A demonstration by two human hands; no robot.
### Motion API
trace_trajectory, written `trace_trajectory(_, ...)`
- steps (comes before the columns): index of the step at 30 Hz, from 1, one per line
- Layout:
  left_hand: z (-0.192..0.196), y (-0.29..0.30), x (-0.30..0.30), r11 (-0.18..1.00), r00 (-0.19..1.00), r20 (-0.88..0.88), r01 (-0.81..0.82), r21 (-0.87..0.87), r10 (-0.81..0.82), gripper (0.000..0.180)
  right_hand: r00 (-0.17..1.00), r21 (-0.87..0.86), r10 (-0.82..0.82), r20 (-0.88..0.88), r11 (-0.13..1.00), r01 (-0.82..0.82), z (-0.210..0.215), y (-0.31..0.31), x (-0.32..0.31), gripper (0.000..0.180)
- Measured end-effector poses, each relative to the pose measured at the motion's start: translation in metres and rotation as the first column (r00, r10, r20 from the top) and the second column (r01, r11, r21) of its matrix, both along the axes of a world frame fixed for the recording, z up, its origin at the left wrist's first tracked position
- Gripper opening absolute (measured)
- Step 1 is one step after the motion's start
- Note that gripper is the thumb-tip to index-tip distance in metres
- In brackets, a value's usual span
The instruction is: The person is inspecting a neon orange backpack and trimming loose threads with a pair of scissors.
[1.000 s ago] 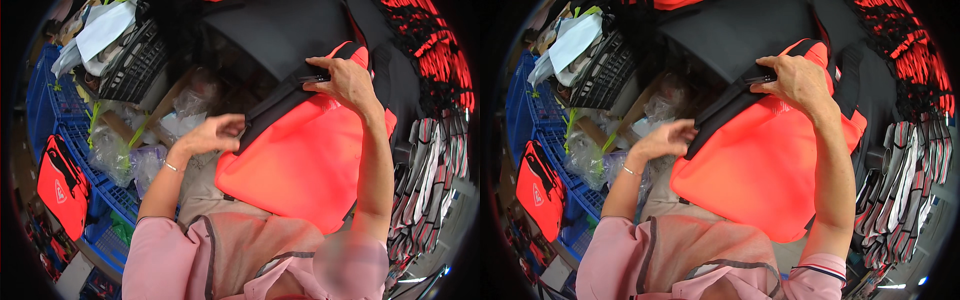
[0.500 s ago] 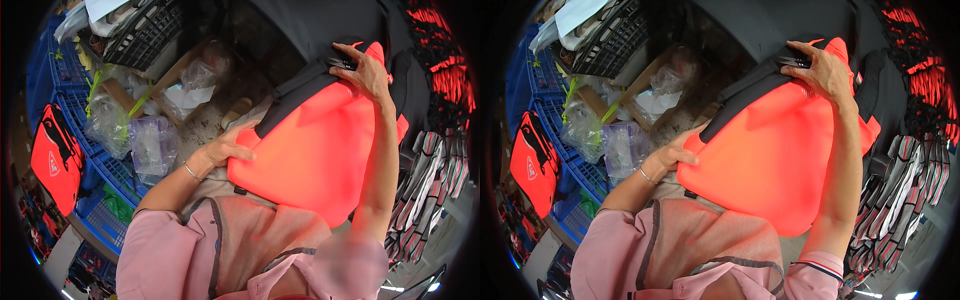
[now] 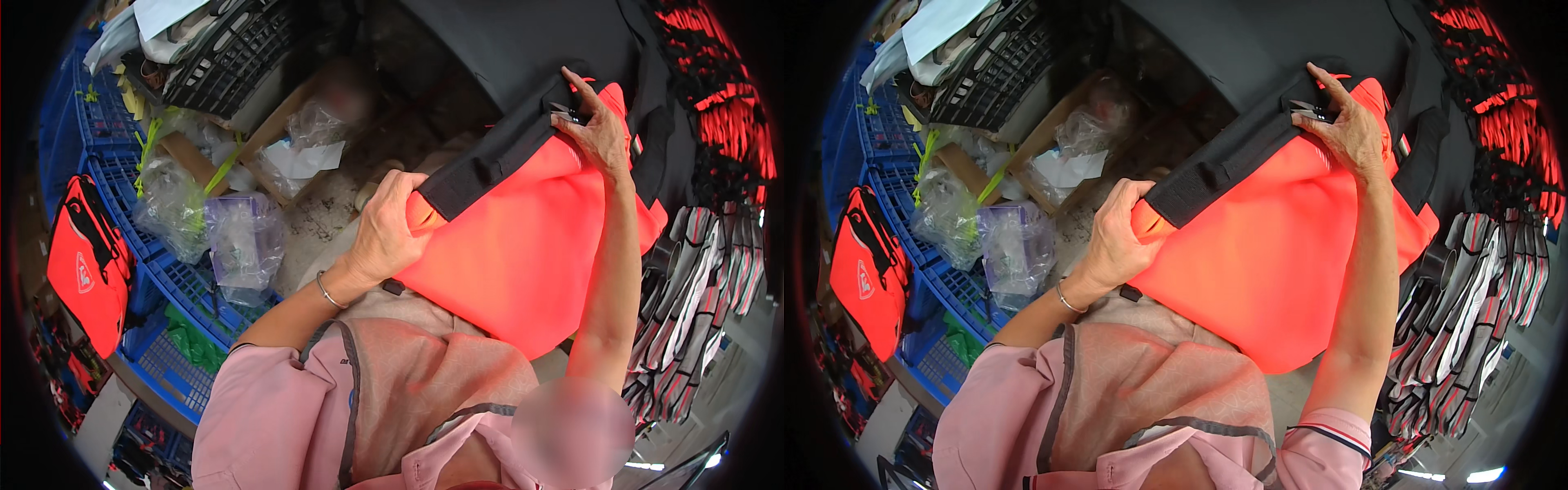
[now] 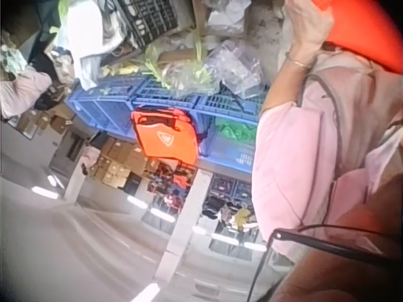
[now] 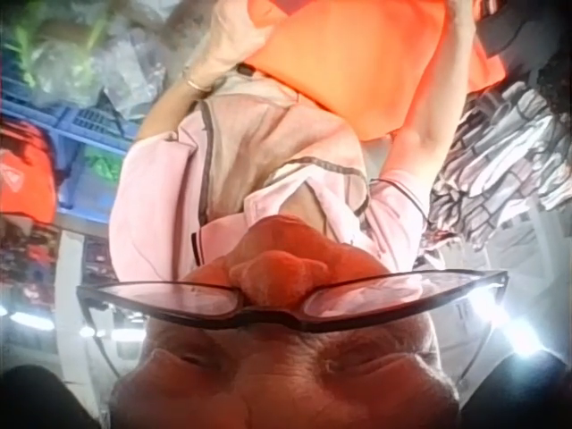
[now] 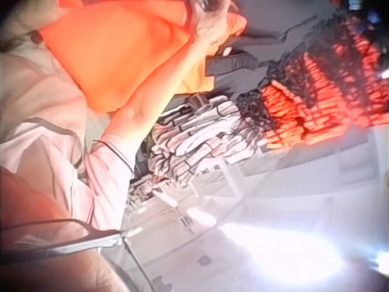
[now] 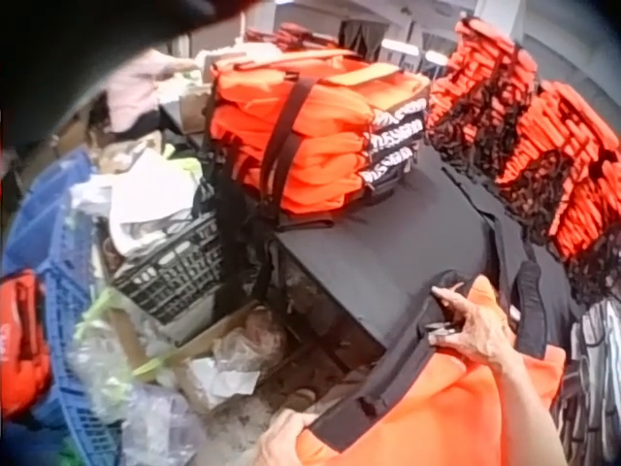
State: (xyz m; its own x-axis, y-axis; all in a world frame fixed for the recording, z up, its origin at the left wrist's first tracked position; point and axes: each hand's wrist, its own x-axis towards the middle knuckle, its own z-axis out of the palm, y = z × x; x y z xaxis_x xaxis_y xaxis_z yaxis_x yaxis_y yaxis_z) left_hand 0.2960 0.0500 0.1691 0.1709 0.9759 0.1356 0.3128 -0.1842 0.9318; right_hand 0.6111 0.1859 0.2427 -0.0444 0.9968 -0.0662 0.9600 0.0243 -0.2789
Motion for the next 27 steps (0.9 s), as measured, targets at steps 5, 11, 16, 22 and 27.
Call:
trace_trajectory(5, -0.006, 0.01, -0.009, 0.994, 0.997, -0.034, 0.061, -0.088, -0.064, 0.051, 0.946, 0.123, 0.031, -0.321, 0.992, 0.009, -0.013, -0.001, -0.002, 0.071)
trace_trajectory(11, 0.029, 0.07, -0.016, 0.982, 0.979, -0.124, 0.148, -0.114, -0.162, 0.083, 0.518, 0.028, -0.106, -0.849, 0.969, 0.244, -0.025, -0.021, -0.005, 0.044)
trace_trajectory(16, 0.06, 0.115, 0.051, 0.911, 0.951, -0.244, 0.262, 0.317, -0.189, 0.055, 0.547, -0.018, -0.174, -0.819, 0.961, 0.277, -0.02, -0.025, -0.023, 0.038)
trace_trajectory(22, 0.059, 0.14, 0.074, 0.862, 0.794, -0.571, 0.426, 0.275, -0.21, 0.024, 0.58, -0.062, -0.219, -0.784, 0.959, 0.278, -0.02, -0.03, -0.031, 0.031)
trace_trajectory(27, 0.038, 0.165, 0.056, 0.743, 0.895, 0.356, 0.427, -0.515, -0.268, 0.028, 0.45, -0.043, -0.184, -0.874, 0.951, 0.307, -0.024, -0.029, -0.028, 0.027)
